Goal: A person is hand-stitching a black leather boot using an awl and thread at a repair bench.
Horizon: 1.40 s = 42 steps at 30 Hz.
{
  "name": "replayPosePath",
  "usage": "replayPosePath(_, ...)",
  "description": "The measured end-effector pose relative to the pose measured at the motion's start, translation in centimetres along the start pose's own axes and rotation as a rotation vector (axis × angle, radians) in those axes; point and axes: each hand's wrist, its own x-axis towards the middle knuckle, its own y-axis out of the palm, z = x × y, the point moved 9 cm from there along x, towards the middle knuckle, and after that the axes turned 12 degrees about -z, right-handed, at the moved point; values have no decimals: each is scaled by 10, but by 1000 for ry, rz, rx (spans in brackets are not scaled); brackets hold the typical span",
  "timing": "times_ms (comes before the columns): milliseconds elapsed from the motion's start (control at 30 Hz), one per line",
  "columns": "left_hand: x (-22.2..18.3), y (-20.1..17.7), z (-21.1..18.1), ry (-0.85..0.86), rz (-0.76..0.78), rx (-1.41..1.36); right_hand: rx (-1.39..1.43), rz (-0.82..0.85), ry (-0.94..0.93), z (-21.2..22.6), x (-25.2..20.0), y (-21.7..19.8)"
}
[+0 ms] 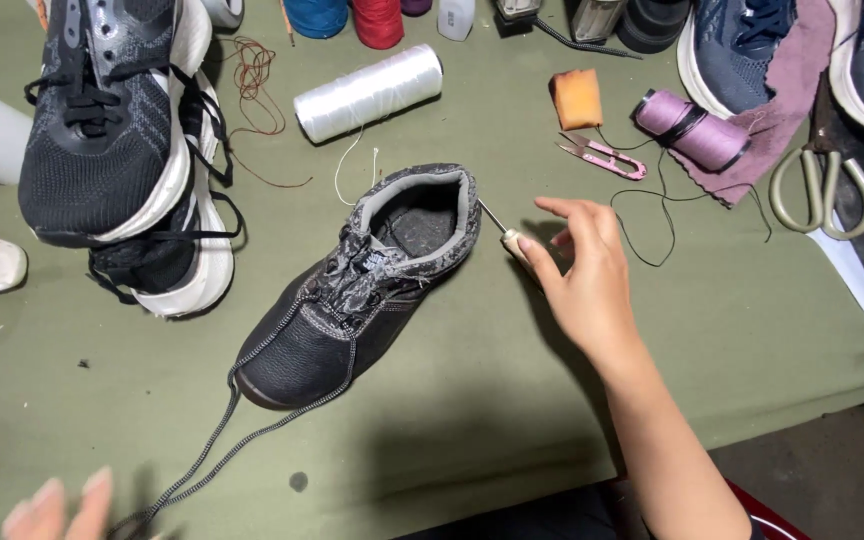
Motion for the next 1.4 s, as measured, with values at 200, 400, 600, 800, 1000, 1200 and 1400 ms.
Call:
replayPosePath(200,267,-79,-232,-124,-103,-264,-184,248,117,-53,-28,34)
replayPosePath(400,325,-14,-241,-179,-1,-352,-124,217,5,-47,-31,22)
replayPosePath(600,342,27,-207,-278,139,-282,275,132,447,-74,-63,7)
replayPosePath(800,353,35,-191,-361,221,-389,598,160,727,-65,-103,17)
replayPosePath(1000,364,36,-175,-494,367,-466,582,149,724,-47,-112,4)
replayPosePath(1200,367,29,-181,-637,597,-617,464,41,694,-42,-114,-5)
replayPosePath(1400,373,48,-206,-825,745,-1079,608,-42,656,-27,-125,4)
